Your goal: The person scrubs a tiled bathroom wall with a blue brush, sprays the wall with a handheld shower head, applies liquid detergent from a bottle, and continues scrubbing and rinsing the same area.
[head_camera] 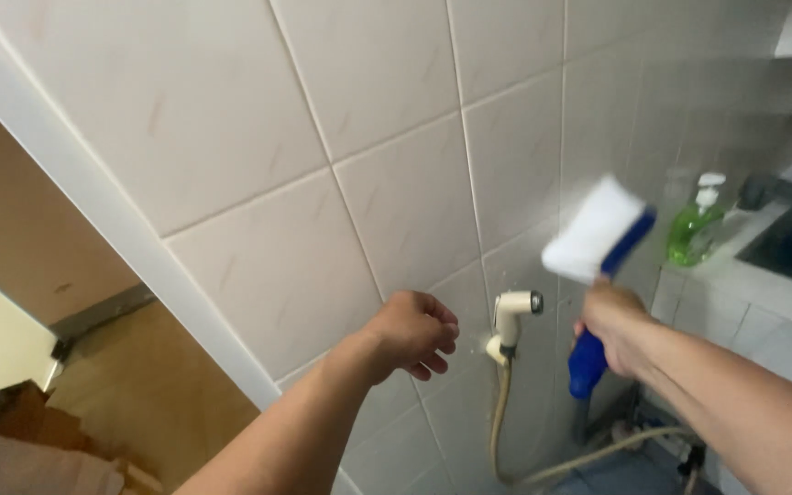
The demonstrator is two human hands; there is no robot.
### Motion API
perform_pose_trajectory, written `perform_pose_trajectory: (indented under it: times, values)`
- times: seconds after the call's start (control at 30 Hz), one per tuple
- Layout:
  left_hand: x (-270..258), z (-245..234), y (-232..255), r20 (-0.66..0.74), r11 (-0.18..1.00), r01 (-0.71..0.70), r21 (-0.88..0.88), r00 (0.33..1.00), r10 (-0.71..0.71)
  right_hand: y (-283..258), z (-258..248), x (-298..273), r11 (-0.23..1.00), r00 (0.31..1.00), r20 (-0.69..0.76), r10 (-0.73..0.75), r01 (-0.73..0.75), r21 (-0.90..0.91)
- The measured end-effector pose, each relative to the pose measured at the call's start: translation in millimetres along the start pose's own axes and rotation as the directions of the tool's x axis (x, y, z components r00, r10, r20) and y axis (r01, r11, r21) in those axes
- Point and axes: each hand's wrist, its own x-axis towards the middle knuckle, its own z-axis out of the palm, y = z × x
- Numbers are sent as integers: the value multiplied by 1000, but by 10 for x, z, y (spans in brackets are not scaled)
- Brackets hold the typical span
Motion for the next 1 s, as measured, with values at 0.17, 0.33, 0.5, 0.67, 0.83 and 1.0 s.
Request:
perform_pose_trajectory:
  times: [0.17,0.33,0.5,0.67,0.83,1.0]
  values:
    - [39,159,-216,31,999,44,-12,999,-44,486,-246,474,982,990,42,137,-130,-139]
    - [51,173,-201,31,997,55,-59,998,-53,-624,-165,49,991,992,-3,-124,123,-52]
    - [53,251,-248,38,994,66,-84,997,-63,-577,-193,163,988,989,-15,-149,150,49]
    - [7,351,-315,31,996,67,-64,997,-65,707,-398,940,957,979,67,193,-172,-234]
    - [-69,378,-350,39,994,77,-76,997,-74,455,-439,1096,985,987,63,148,-142,-98]
    - [-143,324,-347,0,997,61,-39,998,-61,-956,-392,458,977,983,-43,-180,184,106]
